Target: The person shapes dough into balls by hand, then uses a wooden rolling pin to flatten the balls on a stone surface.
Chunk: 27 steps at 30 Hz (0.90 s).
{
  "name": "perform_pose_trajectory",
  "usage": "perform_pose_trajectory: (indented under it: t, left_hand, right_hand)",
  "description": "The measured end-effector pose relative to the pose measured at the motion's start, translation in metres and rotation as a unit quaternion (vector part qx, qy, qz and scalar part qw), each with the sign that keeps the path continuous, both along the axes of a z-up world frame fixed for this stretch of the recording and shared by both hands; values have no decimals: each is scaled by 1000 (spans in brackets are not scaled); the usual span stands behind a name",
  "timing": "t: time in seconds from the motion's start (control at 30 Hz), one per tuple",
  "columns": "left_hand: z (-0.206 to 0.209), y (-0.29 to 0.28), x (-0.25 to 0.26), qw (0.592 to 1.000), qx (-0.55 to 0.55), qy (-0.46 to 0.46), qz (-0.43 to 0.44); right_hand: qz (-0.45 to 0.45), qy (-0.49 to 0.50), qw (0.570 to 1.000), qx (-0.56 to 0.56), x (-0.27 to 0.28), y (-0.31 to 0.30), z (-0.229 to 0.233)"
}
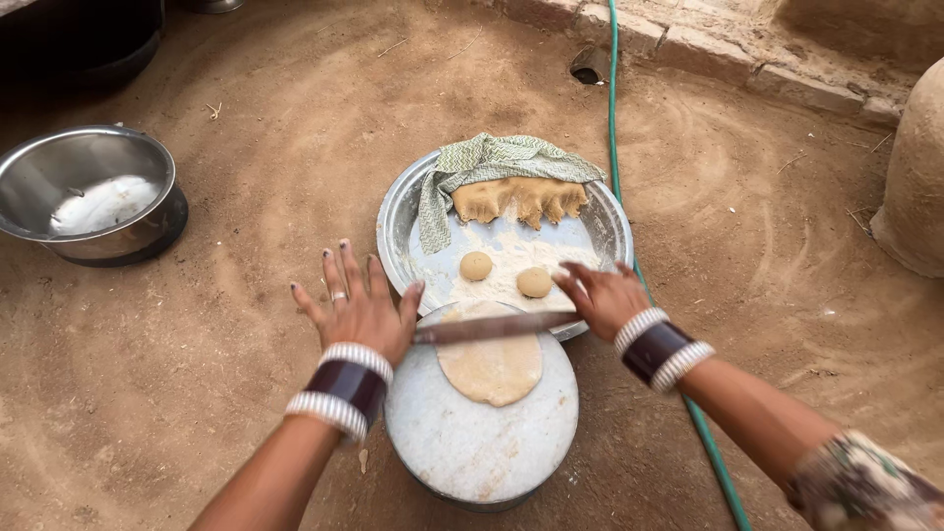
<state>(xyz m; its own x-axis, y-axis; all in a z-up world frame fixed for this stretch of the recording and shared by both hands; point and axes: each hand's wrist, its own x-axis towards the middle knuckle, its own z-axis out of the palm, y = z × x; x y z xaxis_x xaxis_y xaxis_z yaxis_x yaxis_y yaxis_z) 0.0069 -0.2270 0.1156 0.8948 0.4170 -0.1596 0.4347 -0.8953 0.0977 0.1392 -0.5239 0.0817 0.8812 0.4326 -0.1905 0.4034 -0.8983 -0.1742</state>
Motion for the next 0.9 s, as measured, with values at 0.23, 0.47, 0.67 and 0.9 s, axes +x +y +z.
perform_pose_trajectory:
  t: [0.23,0.47,0.67,0.9]
  left_hand:
    - [-7,-4,-35,988,-113,102,37]
    - [-39,-18,-87,948,99,-276,-125]
    - [-7,4,31,998,-13,-63,-4]
    - [-28,-16,-85,998,-2,28,-65]
  right_hand:
    - [57,157,980,-110,-15,-3,13]
    - [123,-64,987,78,-61,-78,-60]
    - [63,-130,990,3,37,-25,-51]
    - [98,-102,989,44,-87,-71,-55]
